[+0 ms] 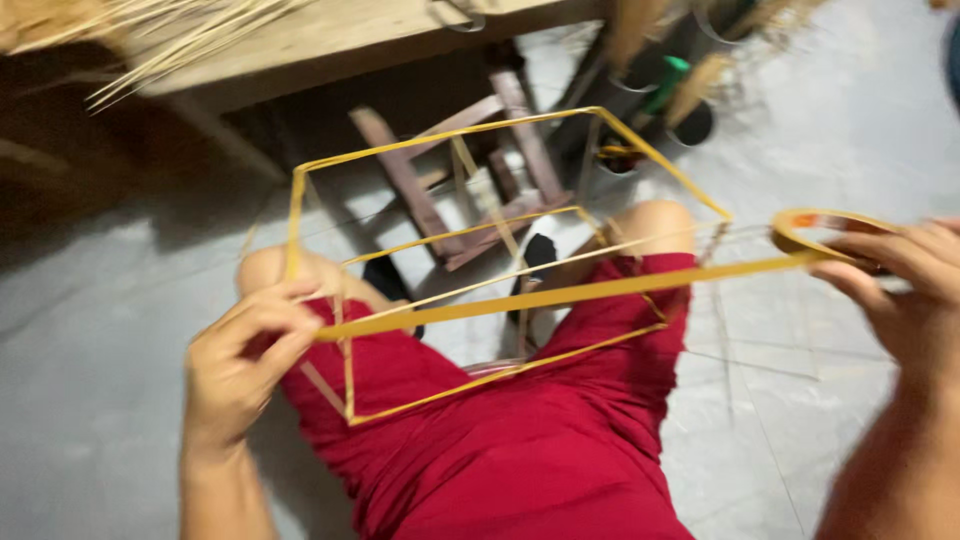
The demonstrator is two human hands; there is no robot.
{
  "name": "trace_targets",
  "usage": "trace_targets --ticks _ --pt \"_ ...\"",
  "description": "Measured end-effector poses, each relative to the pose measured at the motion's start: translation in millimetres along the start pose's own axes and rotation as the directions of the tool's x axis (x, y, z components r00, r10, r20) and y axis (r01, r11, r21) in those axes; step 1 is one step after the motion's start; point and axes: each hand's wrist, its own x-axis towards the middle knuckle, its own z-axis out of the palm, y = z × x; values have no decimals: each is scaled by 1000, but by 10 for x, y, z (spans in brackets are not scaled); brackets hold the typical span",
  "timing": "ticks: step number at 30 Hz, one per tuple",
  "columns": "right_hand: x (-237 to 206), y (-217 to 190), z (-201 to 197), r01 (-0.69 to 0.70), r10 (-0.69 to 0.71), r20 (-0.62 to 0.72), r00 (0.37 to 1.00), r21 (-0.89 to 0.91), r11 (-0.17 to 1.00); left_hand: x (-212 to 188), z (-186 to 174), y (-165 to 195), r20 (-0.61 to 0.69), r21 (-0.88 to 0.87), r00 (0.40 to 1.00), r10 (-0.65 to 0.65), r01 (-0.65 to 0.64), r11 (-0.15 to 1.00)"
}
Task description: The person wraps yellow tape around the edges of a rectangular wire frame, smoothing it along the sides. They use scissors to cut the tape and repeat the process on another frame, finishing by placing the completed frame aside.
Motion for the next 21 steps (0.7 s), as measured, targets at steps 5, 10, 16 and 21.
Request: trace_targets --ticks 5,10,16,21 --pt "133 -17 163 52 -51 -190 981 0 999 53 244 29 13 -25 998 60 -59 998" --pt "399 -96 204 2 18 -191 982 106 994 13 374 39 -35 32 999 16 -15 999" --pt "630 -128 298 14 22 -168 986 211 977 -53 428 57 -102 45 994 -36 40 998" --pt "637 -116 397 -1 33 -130 991 238 971 -60 460 84 -113 85 994 -7 16 996"
